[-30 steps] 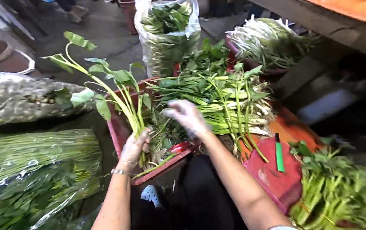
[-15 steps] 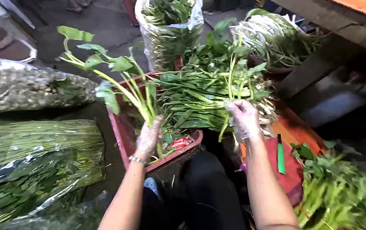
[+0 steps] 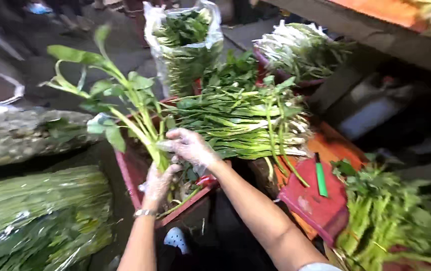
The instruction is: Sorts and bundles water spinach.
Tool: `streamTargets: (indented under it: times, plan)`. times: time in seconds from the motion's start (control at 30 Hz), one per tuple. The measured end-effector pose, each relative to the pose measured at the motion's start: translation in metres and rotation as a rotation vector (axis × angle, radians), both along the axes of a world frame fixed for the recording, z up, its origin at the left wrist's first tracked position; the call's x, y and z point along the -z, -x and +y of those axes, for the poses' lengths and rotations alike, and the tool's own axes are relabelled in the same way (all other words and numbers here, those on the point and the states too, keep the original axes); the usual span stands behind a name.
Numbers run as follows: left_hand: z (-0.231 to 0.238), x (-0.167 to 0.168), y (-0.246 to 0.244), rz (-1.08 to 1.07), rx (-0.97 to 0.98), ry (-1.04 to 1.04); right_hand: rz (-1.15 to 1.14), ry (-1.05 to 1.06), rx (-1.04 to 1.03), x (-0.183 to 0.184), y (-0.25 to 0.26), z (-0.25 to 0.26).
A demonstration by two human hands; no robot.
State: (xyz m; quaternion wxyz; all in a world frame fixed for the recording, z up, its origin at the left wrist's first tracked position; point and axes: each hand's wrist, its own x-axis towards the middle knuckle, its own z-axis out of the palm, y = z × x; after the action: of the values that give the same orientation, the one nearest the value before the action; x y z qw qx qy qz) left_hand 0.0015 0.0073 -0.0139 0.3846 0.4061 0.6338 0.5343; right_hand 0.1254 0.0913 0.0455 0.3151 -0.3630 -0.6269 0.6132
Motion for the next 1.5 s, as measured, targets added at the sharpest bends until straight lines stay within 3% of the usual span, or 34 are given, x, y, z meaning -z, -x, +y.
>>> streamTargets:
  times: [0.1, 0.23, 0.33, 0.4, 0.5, 0.6, 0.7, 0.8, 0.93, 1.03, 1.1, 1.2, 1.3, 1.33, 1.5]
  plan:
    - [-0.001, 0.000, 0.007, -0.042, 0.008, -0.021, -0.131, -0.199, 0.286, -0.005, -0.074, -0.007]
    - [-0.004, -0.003, 0.005, -0.187, 0.068, -0.032, -0.516, -0.352, 0.771, 0.036, -0.211, -0.012]
    - [-0.002, 0.001, 0.005, -0.443, 0.154, -0.129, -0.566, -0.363, 0.893, 0.067, -0.246, -0.014]
    - [0.001, 0.007, 0.001, -0.583, 0.188, -0.178, -0.485, -0.463, 0.730, 0.067, -0.220, -0.021]
    - [0.005, 0.004, -0.006, -0.709, 0.188, -0.191, -0.330, -0.614, 0.283, 0.048, -0.131, -0.030]
    - [0.007, -0.005, -0.013, -0.667, 0.078, -0.095, -0.347, -0.418, -0.139, 0.021, -0.052, -0.028]
    - [0.001, -0.002, -0.009, -0.360, -0.114, 0.035, -0.458, -0.327, -0.267, 0.021, -0.014, -0.025]
    - [-0.003, -0.009, 0.001, -0.137, -0.240, 0.147, -0.834, -0.519, -0.356, 0.001, 0.006, -0.033]
    - [0.004, -0.006, 0.015, -0.250, -0.388, 0.192, -0.980, -0.637, -0.433, -0.014, 0.026, -0.055]
    - [0.012, 0.007, 0.045, -0.509, -0.551, 0.017, -0.857, -0.695, -0.544, -0.016, 0.021, -0.088]
    - [0.009, 0.005, 0.056, -0.574, -0.572, -0.028, -0.702, -0.754, -0.376, -0.004, 0.012, -0.095]
    - [0.001, -0.001, 0.051, -0.459, -0.521, -0.033, -0.539, -0.694, -0.087, 0.007, 0.005, -0.064]
    - [-0.004, -0.007, 0.036, -0.287, -0.437, 0.013, -0.851, -0.443, -0.234, 0.004, -0.018, -0.027]
    - [-0.005, -0.009, 0.033, -0.252, -0.420, 0.008, -0.859, -0.428, -0.187, 0.007, -0.033, -0.021]
    - [-0.014, -0.014, 0.024, -0.073, -0.359, -0.072, -0.418, -0.441, 0.551, 0.019, -0.176, -0.025]
